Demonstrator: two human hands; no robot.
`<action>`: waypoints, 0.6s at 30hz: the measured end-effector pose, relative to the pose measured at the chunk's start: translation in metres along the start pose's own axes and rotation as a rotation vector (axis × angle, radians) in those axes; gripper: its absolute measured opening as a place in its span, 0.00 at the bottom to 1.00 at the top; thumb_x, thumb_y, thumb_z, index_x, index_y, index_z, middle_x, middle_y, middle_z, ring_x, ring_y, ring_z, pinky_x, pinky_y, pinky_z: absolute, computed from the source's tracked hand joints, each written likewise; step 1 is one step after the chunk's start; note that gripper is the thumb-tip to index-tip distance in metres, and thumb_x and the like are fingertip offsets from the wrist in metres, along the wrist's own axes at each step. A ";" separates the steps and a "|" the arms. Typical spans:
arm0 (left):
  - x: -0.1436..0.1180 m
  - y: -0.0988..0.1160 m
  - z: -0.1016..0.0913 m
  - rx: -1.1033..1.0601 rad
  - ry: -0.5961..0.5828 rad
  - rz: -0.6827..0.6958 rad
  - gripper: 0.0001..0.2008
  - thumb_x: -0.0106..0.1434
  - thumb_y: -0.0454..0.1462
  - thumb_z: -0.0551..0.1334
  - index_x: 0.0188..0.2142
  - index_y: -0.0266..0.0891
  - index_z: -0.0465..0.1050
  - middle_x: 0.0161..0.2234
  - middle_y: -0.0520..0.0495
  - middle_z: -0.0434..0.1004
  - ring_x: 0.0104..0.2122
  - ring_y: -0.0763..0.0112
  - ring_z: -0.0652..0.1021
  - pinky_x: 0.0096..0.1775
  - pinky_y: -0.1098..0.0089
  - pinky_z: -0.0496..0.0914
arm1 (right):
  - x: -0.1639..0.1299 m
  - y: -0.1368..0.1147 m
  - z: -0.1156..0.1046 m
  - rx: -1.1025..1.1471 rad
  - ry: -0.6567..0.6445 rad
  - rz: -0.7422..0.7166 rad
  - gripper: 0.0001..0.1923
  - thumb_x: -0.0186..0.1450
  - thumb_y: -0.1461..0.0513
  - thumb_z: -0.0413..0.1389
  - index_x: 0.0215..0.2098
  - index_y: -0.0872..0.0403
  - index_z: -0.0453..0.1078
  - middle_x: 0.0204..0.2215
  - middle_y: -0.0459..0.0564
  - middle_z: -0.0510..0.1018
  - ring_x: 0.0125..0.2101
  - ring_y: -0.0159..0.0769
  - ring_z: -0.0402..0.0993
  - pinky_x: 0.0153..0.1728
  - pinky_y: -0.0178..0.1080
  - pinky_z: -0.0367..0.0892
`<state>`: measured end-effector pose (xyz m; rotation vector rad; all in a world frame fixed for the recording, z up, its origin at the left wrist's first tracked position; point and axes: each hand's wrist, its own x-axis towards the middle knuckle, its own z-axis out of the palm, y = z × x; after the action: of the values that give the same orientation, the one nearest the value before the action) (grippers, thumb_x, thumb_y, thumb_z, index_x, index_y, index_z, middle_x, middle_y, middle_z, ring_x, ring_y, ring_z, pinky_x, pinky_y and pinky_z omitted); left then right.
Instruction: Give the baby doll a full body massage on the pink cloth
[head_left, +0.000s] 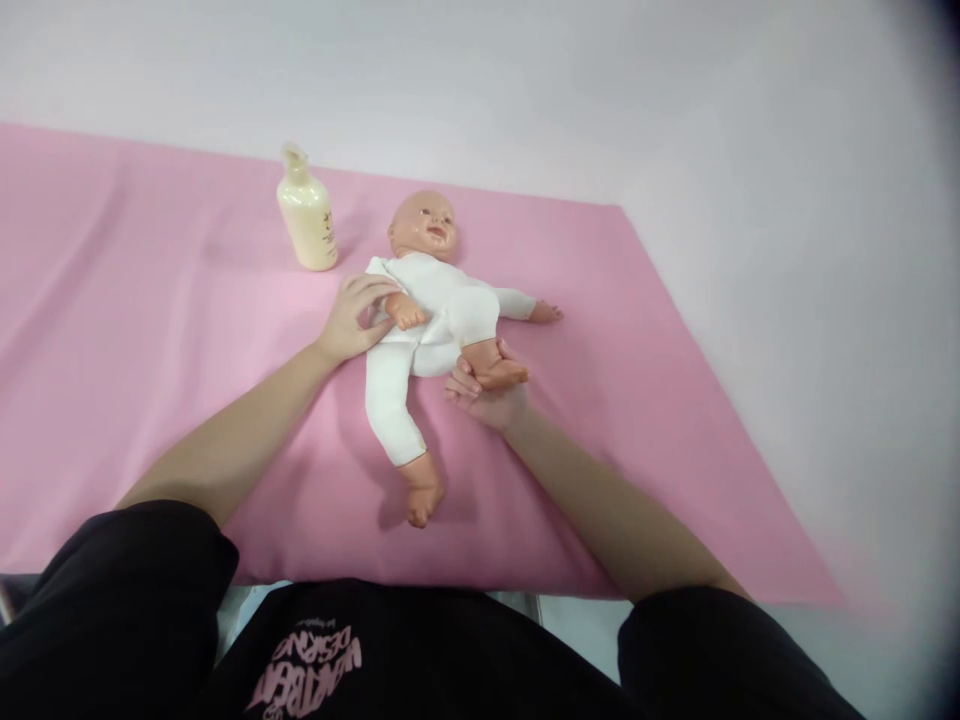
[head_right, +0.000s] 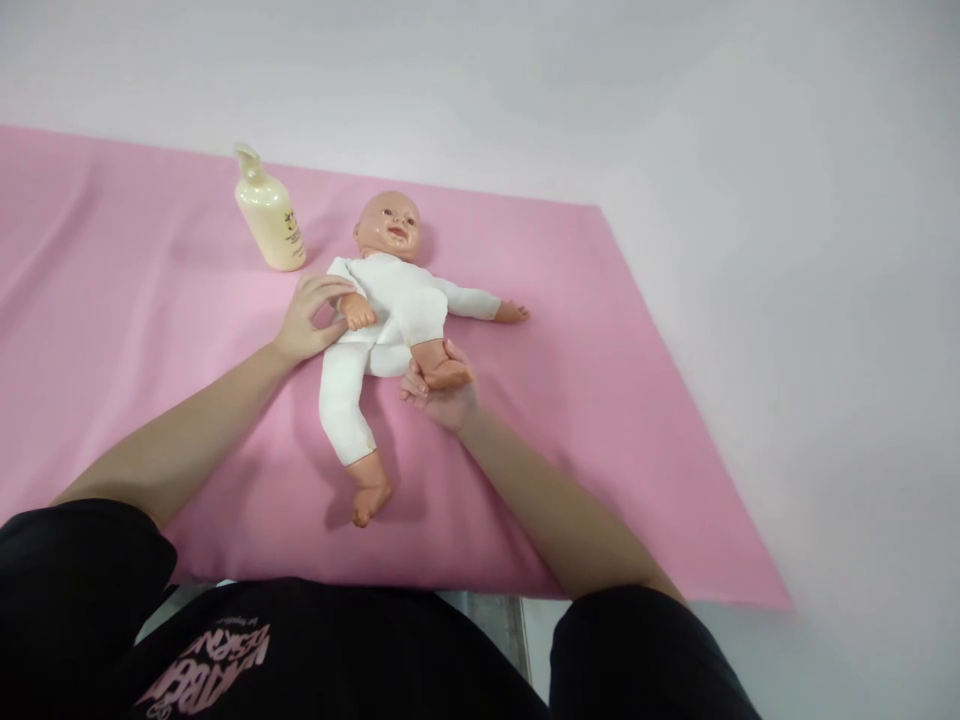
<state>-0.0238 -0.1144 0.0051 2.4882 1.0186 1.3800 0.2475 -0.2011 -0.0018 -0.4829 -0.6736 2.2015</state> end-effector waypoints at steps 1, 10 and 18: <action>0.001 0.001 0.000 0.012 -0.016 -0.001 0.23 0.66 0.55 0.61 0.51 0.43 0.75 0.51 0.40 0.80 0.52 0.55 0.77 0.57 0.51 0.67 | 0.000 0.001 0.000 -0.005 0.000 0.003 0.32 0.72 0.39 0.38 0.28 0.52 0.67 0.16 0.41 0.62 0.22 0.34 0.60 0.33 0.39 0.69; -0.003 -0.017 0.007 -0.179 0.231 -0.252 0.27 0.61 0.57 0.67 0.52 0.43 0.74 0.51 0.41 0.79 0.52 0.56 0.77 0.56 0.55 0.69 | -0.001 0.007 -0.007 -0.010 -0.305 0.043 0.31 0.69 0.36 0.45 0.33 0.52 0.68 0.19 0.41 0.66 0.23 0.33 0.63 0.37 0.40 0.70; 0.001 -0.048 0.009 -0.588 0.581 -0.636 0.25 0.65 0.60 0.62 0.48 0.45 0.70 0.51 0.46 0.77 0.54 0.63 0.76 0.51 0.62 0.72 | 0.000 0.019 -0.016 -0.040 -0.913 0.169 0.28 0.63 0.41 0.58 0.45 0.55 0.72 0.31 0.53 0.82 0.32 0.37 0.76 0.41 0.39 0.71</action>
<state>-0.0403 -0.0758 -0.0187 1.2231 1.1258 1.8321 0.2453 -0.2071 -0.0258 0.5226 -1.1663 2.5289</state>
